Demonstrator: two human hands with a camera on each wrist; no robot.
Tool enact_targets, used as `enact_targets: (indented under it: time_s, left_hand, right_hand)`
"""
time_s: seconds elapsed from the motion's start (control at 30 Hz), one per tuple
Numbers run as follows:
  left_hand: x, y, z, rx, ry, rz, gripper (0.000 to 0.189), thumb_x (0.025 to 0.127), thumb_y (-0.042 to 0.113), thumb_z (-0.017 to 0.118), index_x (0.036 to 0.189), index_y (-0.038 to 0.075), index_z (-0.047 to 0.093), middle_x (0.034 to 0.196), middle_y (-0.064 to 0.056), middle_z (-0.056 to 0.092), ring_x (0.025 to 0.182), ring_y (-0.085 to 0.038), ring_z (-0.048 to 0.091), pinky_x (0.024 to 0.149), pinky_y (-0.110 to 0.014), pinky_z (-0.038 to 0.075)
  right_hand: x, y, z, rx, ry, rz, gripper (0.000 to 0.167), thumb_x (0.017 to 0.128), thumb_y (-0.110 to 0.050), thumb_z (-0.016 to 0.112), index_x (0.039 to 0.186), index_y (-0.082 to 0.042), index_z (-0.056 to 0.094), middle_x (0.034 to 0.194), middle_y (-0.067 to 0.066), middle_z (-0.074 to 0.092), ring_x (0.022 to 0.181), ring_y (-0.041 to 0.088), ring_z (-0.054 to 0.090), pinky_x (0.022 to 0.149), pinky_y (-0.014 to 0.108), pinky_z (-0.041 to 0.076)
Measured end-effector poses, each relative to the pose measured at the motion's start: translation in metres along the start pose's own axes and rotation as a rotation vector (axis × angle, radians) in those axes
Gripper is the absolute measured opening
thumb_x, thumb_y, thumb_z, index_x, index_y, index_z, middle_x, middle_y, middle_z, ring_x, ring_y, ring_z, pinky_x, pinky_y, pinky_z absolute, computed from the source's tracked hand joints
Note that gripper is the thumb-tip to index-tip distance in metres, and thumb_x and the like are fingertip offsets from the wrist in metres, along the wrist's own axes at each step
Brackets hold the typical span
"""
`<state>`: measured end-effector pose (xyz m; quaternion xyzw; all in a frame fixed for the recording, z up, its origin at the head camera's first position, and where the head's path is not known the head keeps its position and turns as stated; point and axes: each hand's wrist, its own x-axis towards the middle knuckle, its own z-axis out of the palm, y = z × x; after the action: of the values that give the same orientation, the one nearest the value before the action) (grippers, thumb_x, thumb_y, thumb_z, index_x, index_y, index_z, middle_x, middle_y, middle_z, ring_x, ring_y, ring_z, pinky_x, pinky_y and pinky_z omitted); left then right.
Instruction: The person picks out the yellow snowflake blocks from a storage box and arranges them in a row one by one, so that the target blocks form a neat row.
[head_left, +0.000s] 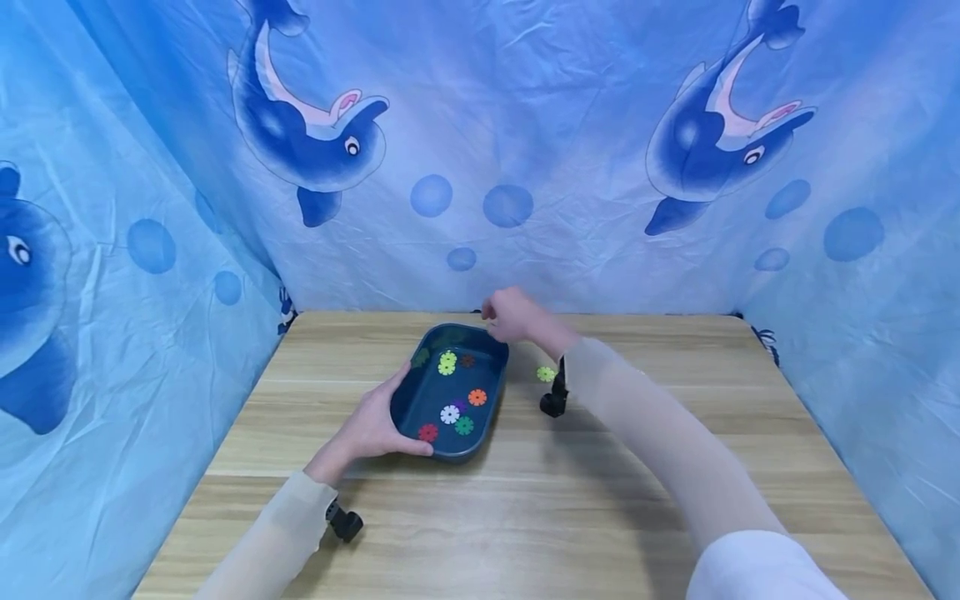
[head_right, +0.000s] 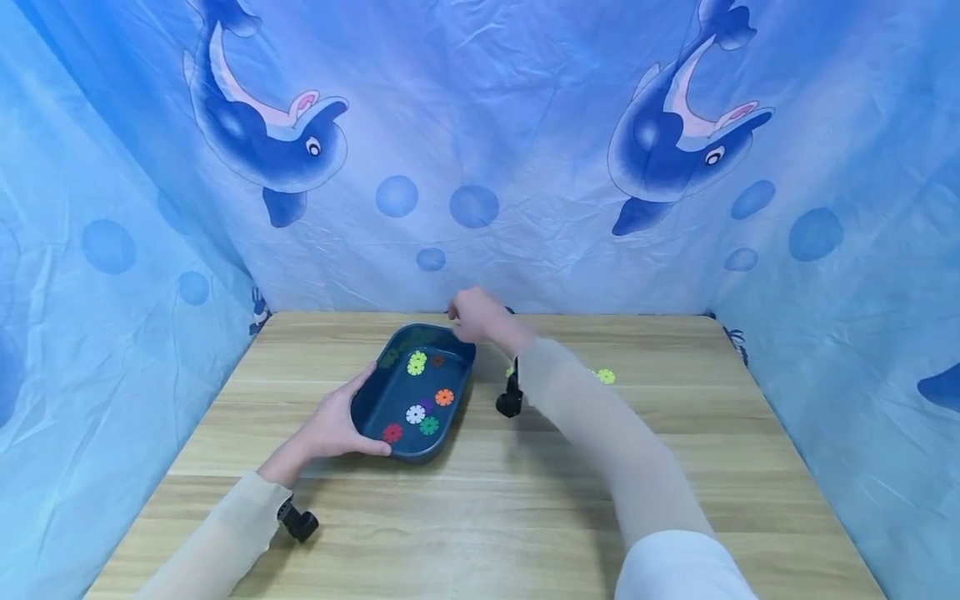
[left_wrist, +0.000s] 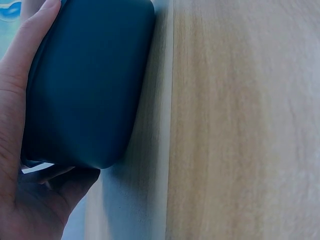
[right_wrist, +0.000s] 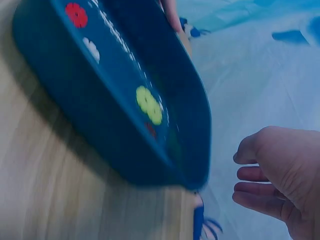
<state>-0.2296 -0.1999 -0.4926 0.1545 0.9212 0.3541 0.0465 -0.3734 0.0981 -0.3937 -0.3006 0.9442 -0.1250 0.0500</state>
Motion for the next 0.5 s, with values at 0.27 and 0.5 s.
enact_targets:
  time_s: [0.27,0.5]
  left_hand:
    - [-0.001,0.001,-0.001,-0.007,0.005,0.017,0.144,0.064,0.054,0.101,0.172,0.011,0.016,0.172,-0.023,0.034,0.153,-0.046,0.042,0.119,-0.068,0.042]
    - [0.001,0.000,0.001,-0.014,0.013,0.041,0.145,0.062,0.053,0.102,0.171,0.010,0.017,0.171,-0.022,0.035,0.152,-0.045,0.044,0.119,-0.066,0.043]
  right_hand:
    - [0.025,-0.032,0.023,-0.014,-0.029,-0.077,0.023,0.101,-0.017,0.070,0.121,-0.008,0.077,0.121,0.009,0.076,0.113,0.024,0.070,0.100,0.040,0.059]
    - [0.035,-0.047,0.050,-0.040,-0.126,-0.057,0.025,0.101,-0.018,0.070,0.124,-0.009,0.077,0.125,0.007,0.075,0.115,0.021,0.069,0.103,0.040,0.058]
